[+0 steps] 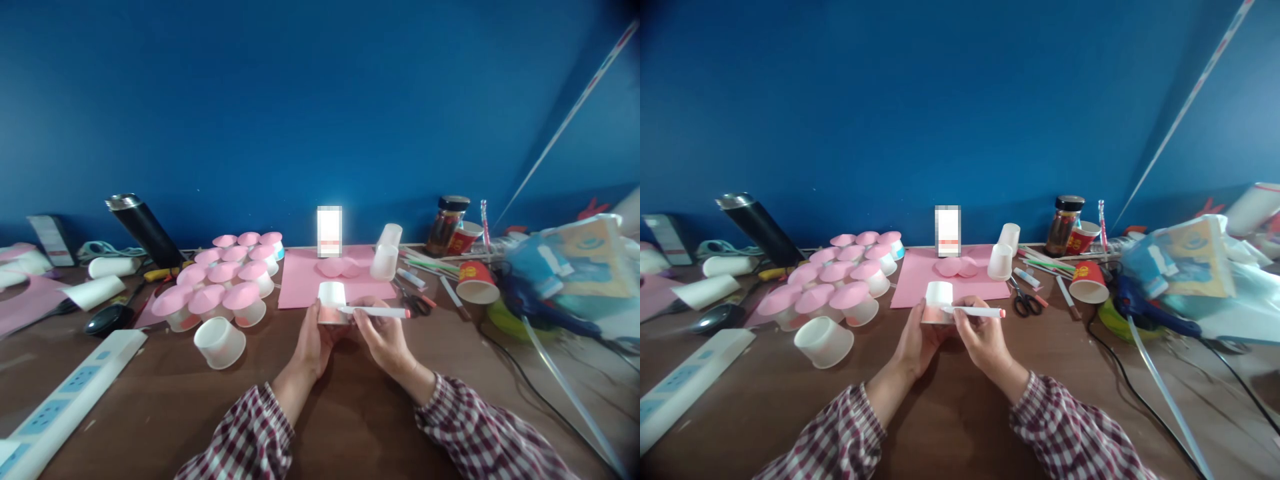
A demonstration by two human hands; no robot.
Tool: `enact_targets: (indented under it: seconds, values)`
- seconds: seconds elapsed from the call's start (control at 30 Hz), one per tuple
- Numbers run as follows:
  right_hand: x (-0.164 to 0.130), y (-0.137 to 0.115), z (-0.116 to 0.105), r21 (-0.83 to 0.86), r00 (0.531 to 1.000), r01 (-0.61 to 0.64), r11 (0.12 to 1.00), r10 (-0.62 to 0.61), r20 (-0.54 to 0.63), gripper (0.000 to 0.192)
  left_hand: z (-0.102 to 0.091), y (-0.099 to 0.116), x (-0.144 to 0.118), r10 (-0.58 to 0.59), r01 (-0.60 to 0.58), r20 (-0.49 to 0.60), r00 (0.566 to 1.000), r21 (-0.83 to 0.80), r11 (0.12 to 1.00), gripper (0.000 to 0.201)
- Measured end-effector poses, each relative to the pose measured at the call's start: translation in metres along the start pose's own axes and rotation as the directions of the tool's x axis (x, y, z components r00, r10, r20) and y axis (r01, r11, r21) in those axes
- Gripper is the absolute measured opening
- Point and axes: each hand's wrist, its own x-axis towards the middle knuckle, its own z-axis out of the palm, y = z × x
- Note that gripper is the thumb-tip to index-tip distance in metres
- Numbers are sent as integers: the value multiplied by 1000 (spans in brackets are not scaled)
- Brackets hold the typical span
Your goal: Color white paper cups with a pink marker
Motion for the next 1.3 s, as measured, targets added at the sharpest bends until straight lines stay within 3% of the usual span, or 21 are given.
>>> enact_targets:
  seconds: [1.3]
  values:
    - [1, 3, -3, -38, 1000, -1, 999, 2, 28, 12, 1, -1, 0, 28, -27, -35, 999, 24, 999, 42]
